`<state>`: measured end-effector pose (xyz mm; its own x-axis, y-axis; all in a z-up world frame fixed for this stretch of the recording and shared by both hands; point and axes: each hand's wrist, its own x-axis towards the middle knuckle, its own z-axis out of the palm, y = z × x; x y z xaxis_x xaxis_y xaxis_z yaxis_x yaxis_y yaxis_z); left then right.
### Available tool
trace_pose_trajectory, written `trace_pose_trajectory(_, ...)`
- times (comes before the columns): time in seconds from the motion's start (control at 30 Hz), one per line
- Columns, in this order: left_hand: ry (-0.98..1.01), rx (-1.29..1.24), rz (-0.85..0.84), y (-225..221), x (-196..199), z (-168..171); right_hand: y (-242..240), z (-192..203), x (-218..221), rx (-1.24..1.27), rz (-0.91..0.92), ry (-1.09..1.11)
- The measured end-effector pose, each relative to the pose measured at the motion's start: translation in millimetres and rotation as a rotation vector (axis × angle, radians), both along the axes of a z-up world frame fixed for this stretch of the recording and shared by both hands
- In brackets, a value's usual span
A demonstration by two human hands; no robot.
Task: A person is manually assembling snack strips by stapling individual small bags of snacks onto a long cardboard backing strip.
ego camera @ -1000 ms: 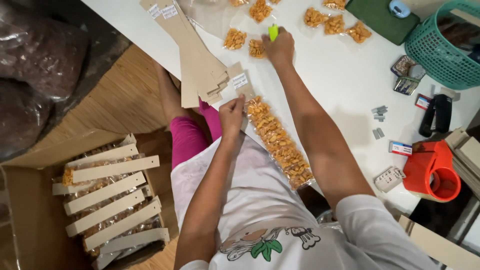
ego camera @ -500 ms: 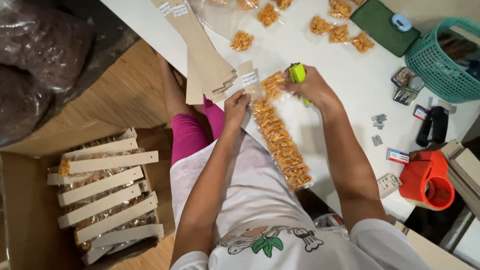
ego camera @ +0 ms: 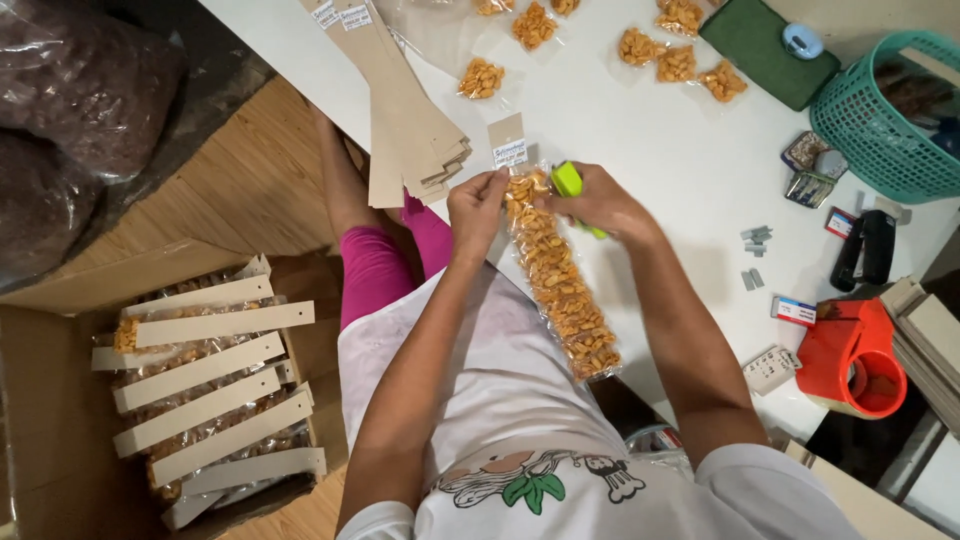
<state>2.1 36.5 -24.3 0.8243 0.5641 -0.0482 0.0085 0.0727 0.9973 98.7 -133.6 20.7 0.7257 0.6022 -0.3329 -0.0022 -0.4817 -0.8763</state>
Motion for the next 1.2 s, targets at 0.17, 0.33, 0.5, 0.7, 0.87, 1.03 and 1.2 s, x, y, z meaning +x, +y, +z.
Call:
trace_pose_trajectory(0.17, -0.048, 0.105, -0.145, 0, -8, 32, 5, 45, 13, 0.236, -0.360, 0.041)
trace_pose_trajectory(0.33, -0.120, 0.170, -0.248, -4, -8, 49, 53, 58, 12, 0.626, -0.791, 0.099)
trace_pose_trajectory(0.5, -0.157, 0.359, -0.168, -9, -12, 47, 72, 61, -4, 0.486, -0.773, -0.006)
trace_pose_trajectory(0.7, -0.128, 0.478, -0.124, -19, -12, 46, 86, 38, 6, 0.552, -0.800, -0.126)
trace_pose_trajectory(0.87, -0.144, 0.438, -0.083, -22, -33, 57, 83, 38, -5, 0.541, -0.736, -0.176)
trace_pose_trajectory(1.03, -0.269, 0.338, 0.037, -6, -101, 78, 22, 2, 3, 0.718, -0.640, -0.266)
trace_pose_trajectory(1.2, -0.099, 0.283, 0.527, 70, -234, 70, -55, 39, -24, 0.511, -0.723, -0.247)
